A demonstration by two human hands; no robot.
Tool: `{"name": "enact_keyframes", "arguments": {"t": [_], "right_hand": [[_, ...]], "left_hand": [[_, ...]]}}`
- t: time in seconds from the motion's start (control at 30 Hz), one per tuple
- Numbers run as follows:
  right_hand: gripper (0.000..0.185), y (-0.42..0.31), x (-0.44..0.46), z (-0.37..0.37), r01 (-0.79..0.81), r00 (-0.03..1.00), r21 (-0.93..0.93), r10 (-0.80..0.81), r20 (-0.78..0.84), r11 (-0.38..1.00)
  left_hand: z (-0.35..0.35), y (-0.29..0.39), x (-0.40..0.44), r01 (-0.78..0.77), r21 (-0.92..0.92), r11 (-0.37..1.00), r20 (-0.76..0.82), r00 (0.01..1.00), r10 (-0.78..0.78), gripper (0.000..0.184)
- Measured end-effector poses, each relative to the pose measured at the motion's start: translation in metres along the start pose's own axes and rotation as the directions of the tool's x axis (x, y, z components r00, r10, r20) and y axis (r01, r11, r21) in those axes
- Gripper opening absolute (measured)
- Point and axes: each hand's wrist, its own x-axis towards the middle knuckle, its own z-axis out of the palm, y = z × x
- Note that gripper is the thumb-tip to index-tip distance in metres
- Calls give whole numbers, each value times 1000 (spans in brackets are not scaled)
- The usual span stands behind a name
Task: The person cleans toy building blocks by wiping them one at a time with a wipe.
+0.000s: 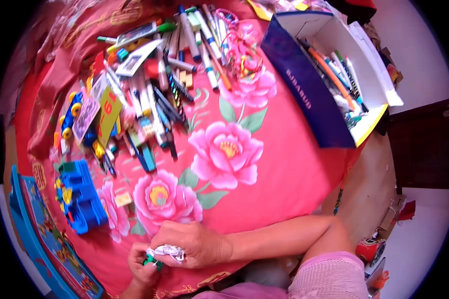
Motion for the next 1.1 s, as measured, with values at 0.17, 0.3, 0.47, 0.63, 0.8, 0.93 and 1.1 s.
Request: {"name": "enact_keyframes", "arguments": {"t": [0.17, 0.3, 0.47, 0.63, 0.8, 0.93, 1.1], "right_hand": [[20, 3, 6, -4, 23, 999, -80, -20, 37, 997], [23, 5, 4, -3, 26, 999, -250, -17, 37, 968], [21, 5, 5, 5, 1, 998, -388, -25, -56, 922], [16, 2, 4, 19, -242, 962, -429, 157, -226, 870], [20, 0, 11, 31, -418, 897, -464, 276, -344, 781], [22, -69, 12, 31, -675, 725, -252, 559, -403, 694], [20, -193, 10, 34, -591, 753, -137, 483, -447, 795]], "left_hand": [[14, -13, 2, -88, 303, 949, -108, 986, 126, 29], [20, -6, 10, 67, 430, 901, -165, 986, 6, 25], [33, 5, 26, 145, 447, 883, -199, 978, -60, 22], [33, 4, 33, 348, 203, 915, -222, 927, -303, 17], [45, 34, 39, 442, 154, 884, -176, 893, -415, 14], [59, 77, 10, 529, 82, 845, -176, 842, -510, 16], [93, 173, -48, 496, -434, 752, -191, 765, -615, 22]]}}
